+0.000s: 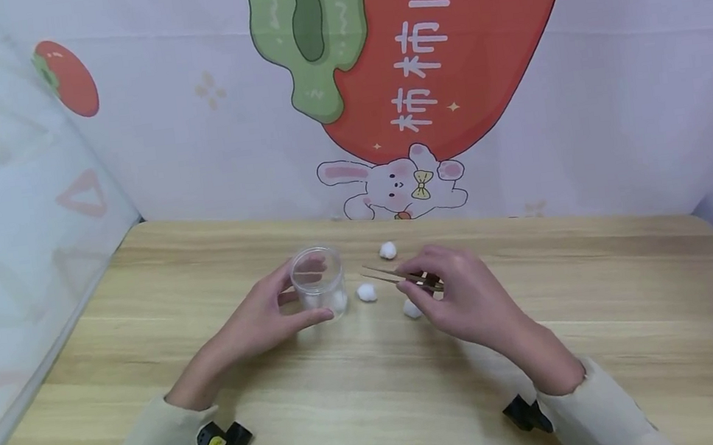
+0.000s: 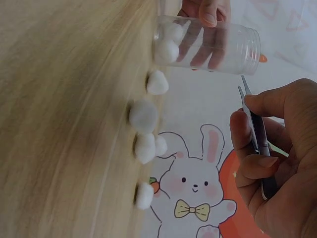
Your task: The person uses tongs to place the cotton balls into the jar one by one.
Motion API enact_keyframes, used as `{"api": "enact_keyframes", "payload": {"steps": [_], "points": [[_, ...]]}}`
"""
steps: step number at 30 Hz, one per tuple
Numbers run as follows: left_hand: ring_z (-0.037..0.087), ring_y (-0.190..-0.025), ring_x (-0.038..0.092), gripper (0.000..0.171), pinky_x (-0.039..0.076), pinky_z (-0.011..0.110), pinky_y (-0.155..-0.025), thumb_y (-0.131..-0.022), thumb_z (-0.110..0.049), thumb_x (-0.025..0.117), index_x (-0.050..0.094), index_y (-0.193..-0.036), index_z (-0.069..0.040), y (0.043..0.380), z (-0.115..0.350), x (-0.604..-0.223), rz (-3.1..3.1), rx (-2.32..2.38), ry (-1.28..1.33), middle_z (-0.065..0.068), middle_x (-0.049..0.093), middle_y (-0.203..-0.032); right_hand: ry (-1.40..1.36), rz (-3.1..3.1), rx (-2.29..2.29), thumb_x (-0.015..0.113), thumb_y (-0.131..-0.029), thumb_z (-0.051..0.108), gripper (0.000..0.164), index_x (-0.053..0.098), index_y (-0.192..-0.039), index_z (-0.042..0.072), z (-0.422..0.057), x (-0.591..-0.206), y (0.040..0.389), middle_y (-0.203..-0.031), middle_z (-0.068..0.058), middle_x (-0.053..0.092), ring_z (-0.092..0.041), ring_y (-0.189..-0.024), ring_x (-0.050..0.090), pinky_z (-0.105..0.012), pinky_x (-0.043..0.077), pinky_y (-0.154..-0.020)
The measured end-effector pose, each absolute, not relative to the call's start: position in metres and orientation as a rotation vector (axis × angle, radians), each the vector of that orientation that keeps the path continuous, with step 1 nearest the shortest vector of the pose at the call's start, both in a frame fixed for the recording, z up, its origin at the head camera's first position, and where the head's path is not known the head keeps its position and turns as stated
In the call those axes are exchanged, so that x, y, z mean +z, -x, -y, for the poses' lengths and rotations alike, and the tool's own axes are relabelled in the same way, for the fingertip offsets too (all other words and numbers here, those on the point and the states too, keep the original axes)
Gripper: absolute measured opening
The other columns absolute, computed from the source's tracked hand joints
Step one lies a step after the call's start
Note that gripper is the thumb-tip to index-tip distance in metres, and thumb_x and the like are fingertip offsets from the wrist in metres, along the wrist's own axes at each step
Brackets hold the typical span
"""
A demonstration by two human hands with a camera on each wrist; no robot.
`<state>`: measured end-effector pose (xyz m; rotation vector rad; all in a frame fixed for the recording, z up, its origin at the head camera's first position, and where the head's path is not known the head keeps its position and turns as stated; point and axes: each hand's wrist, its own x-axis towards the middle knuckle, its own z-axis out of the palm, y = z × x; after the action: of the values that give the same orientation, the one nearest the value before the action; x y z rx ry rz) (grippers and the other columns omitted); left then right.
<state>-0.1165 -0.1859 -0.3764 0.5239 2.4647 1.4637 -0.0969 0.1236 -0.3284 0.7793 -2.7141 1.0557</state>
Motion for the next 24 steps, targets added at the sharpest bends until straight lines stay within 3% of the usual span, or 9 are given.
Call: {"api": "enact_keyframes", "payload": {"steps": [24], "points": [[0.023, -0.143, 0.058, 0.073, 0.051, 0.047, -0.121, -0.087, -0.034, 0.089, 0.051, -0.149, -0.029, 0.113, 0.187, -0.373, -2.455, 1.459, -0.528, -0.002, 0.059, -0.151, -0.636, 2.837, 0.907, 0.082, -0.090, 0.007, 0.011, 0.082, -0.098, 0.014, -0.162, -0.352, 0.074, -0.085, 0.007, 0.073, 0.002, -0.073, 0.060, -0.019, 0.057, -0.065]]}}
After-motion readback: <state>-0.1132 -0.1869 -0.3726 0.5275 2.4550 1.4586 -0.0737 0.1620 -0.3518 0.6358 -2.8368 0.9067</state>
